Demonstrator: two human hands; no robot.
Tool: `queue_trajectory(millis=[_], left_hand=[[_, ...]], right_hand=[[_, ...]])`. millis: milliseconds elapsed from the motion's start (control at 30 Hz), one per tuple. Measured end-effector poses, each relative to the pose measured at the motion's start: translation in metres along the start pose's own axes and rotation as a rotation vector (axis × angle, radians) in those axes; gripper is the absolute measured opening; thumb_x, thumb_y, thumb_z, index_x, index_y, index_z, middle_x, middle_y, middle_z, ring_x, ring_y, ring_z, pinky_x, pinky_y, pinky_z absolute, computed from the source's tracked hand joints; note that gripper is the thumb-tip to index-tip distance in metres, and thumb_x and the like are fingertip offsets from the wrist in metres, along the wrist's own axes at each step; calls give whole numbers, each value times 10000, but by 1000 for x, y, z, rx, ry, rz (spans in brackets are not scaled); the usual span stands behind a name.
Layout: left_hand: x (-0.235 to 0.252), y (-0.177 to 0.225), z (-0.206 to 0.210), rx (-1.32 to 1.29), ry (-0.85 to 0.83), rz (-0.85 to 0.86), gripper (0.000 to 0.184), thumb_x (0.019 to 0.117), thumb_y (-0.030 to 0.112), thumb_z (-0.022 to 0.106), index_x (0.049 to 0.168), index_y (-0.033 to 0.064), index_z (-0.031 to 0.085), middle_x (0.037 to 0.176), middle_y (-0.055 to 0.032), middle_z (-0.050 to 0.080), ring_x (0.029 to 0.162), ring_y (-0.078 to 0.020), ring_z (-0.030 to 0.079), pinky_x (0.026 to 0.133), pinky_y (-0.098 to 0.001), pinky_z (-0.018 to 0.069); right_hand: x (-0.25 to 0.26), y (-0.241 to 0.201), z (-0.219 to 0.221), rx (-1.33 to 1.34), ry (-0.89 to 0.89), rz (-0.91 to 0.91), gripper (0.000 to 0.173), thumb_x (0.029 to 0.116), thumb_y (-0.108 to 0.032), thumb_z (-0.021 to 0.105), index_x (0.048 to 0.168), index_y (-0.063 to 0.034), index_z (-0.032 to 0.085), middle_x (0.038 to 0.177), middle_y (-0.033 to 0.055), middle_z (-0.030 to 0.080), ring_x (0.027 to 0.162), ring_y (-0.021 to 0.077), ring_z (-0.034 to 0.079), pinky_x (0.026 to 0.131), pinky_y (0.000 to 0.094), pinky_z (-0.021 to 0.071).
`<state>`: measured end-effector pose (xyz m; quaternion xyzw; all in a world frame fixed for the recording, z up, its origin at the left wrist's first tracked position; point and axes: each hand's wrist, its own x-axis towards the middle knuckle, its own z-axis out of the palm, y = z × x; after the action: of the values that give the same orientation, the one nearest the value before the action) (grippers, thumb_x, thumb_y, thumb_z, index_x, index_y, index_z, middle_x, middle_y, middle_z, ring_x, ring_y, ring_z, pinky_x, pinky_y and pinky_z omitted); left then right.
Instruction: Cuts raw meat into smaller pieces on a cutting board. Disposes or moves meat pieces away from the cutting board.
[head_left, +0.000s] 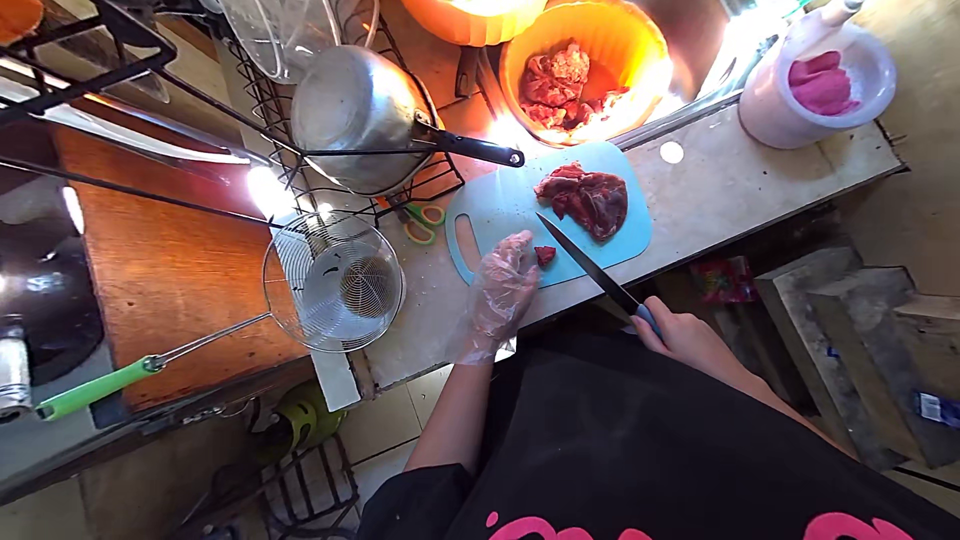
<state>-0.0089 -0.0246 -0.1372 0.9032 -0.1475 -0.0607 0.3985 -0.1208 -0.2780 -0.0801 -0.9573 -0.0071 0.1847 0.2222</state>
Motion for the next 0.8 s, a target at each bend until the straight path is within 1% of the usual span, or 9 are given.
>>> queue_trajectory(millis=[67,100,167,300,367,467,567,667,800], left_hand=[[5,1,3,69,-71,121,359,951,52,659,1302,-23,663,1323,-175,679,1243,-293,654,1089,-461,497],[7,1,5,92,-92,163,311,970,61,640,1273,1,686,1296,-153,694,1244,-281,653,1096,-453,494],[10,0,12,118,-98,174,271,960,85,663,1223,52,720,1202,-123,726,1154,-263,689,1029,-448,537],[7,18,28,63,-50,-141,212,923,190,734,1095,67,735,970,-106,747,911,-245,729,845,-477,593],[3,27,36,-8,-38,-276,313,913,243,756,1140,35,702,925,-122,744,865,-261,729,812,-497,589],[-3,28,36,-108,-74,-338,415,911,244,773,1235,16,648,913,-103,742,857,-224,722,833,-453,583],[-6,15,34,-116,-4,-230,397,890,176,774,1223,-7,658,931,-116,743,830,-215,724,801,-426,599],[-7,11,32,-160,13,-187,414,897,160,774,1259,-1,655,1144,-162,698,947,-201,710,876,-382,595],[-5,14,41,-226,65,-137,295,928,114,733,1200,5,703,1166,-138,720,1032,-168,719,946,-346,586]], right_hand=[[0,-6,-2,9,-24,22,366,1073,-273,436,1084,52,604,690,214,638,653,426,684,550,548,514],[0,-6,-1,10,-16,26,366,1071,-272,436,1079,51,606,686,211,637,648,420,683,548,545,513],[0,-2,2,-2,21,18,366,1066,-275,437,1063,46,612,667,197,630,627,402,680,531,527,512],[-2,7,3,-21,64,1,372,1060,-280,428,1040,42,615,643,183,614,597,390,668,506,517,501],[-4,5,2,-31,61,8,373,1061,-280,430,1046,44,614,647,188,617,600,398,671,508,519,503],[-6,-4,-1,-44,31,50,365,1068,-277,442,1067,46,612,676,204,640,640,424,692,530,536,518],[-7,-15,-5,-69,-48,117,358,1082,-279,434,1100,37,603,735,222,666,711,438,712,583,548,534],[-5,-22,-6,-74,-114,152,361,1089,-279,422,1119,34,599,783,233,683,763,446,722,621,560,543],[-1,-30,-8,-95,-212,227,368,1102,-278,394,1175,30,581,849,244,700,833,446,730,679,564,553]])
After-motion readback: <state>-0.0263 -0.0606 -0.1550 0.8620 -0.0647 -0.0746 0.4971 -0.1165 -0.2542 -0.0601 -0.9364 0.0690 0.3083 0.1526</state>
